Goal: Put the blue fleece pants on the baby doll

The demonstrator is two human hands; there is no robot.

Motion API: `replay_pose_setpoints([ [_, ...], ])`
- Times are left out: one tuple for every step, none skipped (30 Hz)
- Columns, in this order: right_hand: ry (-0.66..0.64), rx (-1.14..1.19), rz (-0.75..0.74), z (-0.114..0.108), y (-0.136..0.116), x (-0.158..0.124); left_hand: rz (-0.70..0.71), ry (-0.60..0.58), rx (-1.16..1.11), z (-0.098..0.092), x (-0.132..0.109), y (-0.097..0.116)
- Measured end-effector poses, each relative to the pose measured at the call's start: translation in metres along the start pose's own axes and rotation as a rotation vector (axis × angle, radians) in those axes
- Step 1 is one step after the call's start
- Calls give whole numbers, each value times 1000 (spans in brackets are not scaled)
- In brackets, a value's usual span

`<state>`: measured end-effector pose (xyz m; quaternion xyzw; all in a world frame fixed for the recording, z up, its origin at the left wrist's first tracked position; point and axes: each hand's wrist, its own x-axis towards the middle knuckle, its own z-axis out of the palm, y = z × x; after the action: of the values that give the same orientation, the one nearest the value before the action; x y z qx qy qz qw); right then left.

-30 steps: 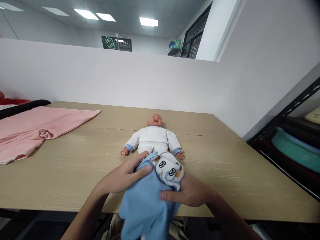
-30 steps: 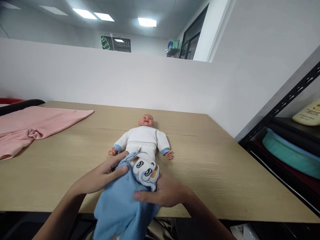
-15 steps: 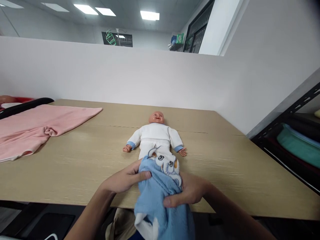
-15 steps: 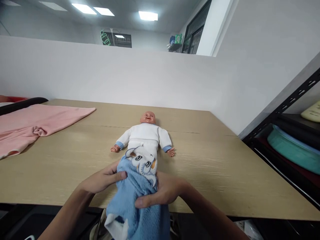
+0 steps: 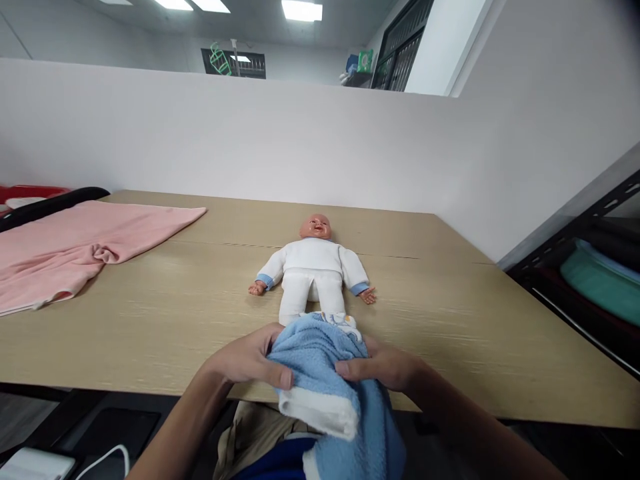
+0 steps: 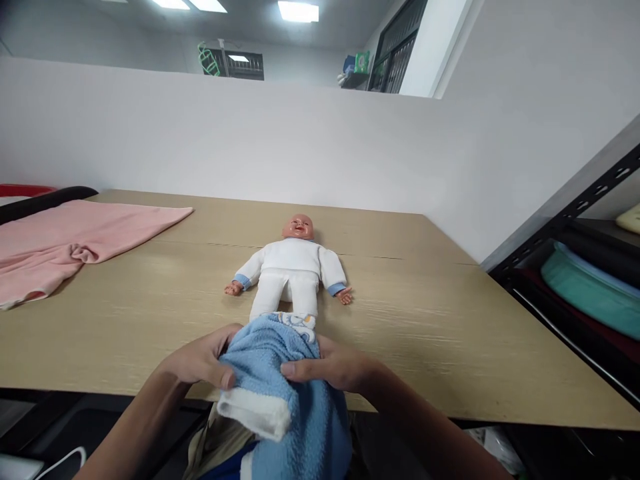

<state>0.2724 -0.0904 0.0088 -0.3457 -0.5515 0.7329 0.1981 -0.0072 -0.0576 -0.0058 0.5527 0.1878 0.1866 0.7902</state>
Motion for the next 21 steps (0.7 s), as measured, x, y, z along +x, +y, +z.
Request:
replay_pose_setpoints([
  [-44, 2, -54, 3, -6, 0, 12, -5, 6, 0, -1, -1],
  [-93, -4, -114, 6, -12, -1, 36, 11, 9, 1, -2, -2],
  [-143, -23, -161, 10, -18, -2, 68, 40, 9, 1, -3, -4],
  [-167, -52, -191, 14, -22, -3, 93, 76, 9, 2, -3, -6],
  [-143, -92, -204, 19, -26, -4, 105, 105, 9, 4, -4, -8],
  [-69, -146, -202, 26, -29, -5, 105, 123, 4, 6, -6, -9],
  [60, -197, -191, 32, -30, -5, 94, 134, -6, 9, -7, -10],
  [219, -236, -181, 38, -30, -6, 77, 141, -12, 13, -8, -9],
  [376, -262, -179, 45, -29, -5, 66, 154, -3, 17, -10, -9],
  [504, -282, -186, 50, -28, -5, 62, 173, 20, 22, -11, -7],
  [588, -304, -200, 55, -26, -4, 69, 199, 47, 27, -12, -6],
  [638, -333, -222, 58, -25, -2, 78, 228, 76, 31, -12, -4],
  [666, -380, -246, 61, -24, -1, 82, 262, 102, 36, -12, -4],
  [684, -451, -259, 62, -23, 1, 80, 301, 125, 40, -12, -4],
  [705, -540, -250, 63, -23, 2, 67, 348, 144, 42, -11, -4],
  [719, -636, -218, 63, -23, 3, 46, 407, 168, 44, -10, -6],
  [715, -727, -165, 62, -23, 4, 28, 472, 204, 45, -9, -9],
  [688, -802, -104, 61, -23, 4, 17, 538, 246, 45, -9, -13],
  [639, -854, -50, 59, -24, 4, 19, 597, 292, 45, -10, -16],
  [573, -879, -13, 58, -25, 4, 24, 644, 345, 45, -10, -20],
  [503, -884, -2, 56, -26, 4, 27, 679, 406, 45, -11, -23],
])
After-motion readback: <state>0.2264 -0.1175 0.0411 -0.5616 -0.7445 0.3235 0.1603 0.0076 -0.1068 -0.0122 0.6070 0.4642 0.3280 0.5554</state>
